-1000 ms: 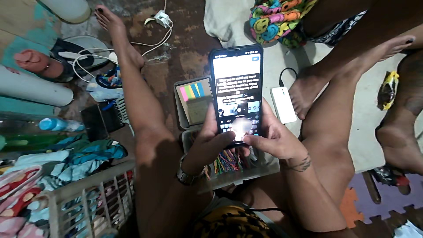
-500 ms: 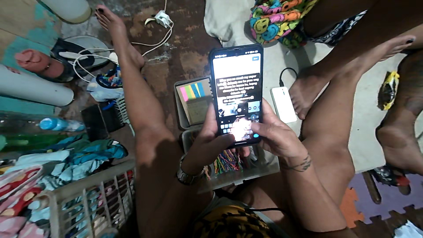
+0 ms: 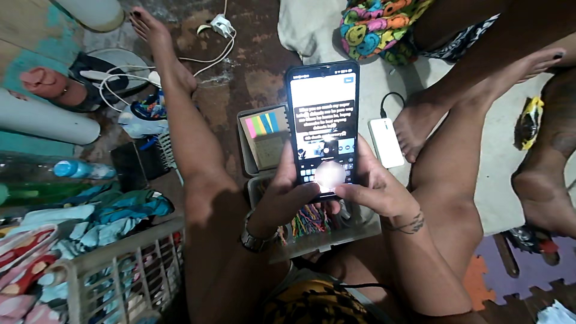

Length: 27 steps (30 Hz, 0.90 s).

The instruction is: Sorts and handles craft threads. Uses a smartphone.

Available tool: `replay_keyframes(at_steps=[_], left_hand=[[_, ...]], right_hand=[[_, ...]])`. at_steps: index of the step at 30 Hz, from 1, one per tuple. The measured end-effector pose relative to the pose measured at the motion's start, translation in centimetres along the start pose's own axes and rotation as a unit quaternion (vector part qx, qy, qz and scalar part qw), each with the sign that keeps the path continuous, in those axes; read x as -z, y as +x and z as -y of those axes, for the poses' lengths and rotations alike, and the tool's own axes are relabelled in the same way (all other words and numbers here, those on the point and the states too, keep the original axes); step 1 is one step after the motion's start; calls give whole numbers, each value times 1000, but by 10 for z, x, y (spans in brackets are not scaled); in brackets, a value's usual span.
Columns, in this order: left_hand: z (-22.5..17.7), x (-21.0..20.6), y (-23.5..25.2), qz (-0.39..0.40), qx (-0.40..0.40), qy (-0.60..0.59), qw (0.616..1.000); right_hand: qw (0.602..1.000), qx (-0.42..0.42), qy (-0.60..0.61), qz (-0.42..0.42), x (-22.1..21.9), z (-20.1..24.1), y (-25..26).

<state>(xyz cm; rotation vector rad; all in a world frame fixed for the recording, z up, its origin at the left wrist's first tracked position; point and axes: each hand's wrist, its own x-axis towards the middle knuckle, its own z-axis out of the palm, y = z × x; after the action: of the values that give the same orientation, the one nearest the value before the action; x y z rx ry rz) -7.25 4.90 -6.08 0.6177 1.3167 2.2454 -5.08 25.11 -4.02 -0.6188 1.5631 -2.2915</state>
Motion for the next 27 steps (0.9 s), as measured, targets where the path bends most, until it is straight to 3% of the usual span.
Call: replay_keyframes(at_steps=[6, 27], left_hand=[[-2, 0, 2, 12, -3, -28, 1000], [-4, -3, 0, 19, -10, -30, 999]], right_hand=[[997, -6, 79, 15, 3, 0, -1], [999, -11, 44, -25, -1, 0, 1]])
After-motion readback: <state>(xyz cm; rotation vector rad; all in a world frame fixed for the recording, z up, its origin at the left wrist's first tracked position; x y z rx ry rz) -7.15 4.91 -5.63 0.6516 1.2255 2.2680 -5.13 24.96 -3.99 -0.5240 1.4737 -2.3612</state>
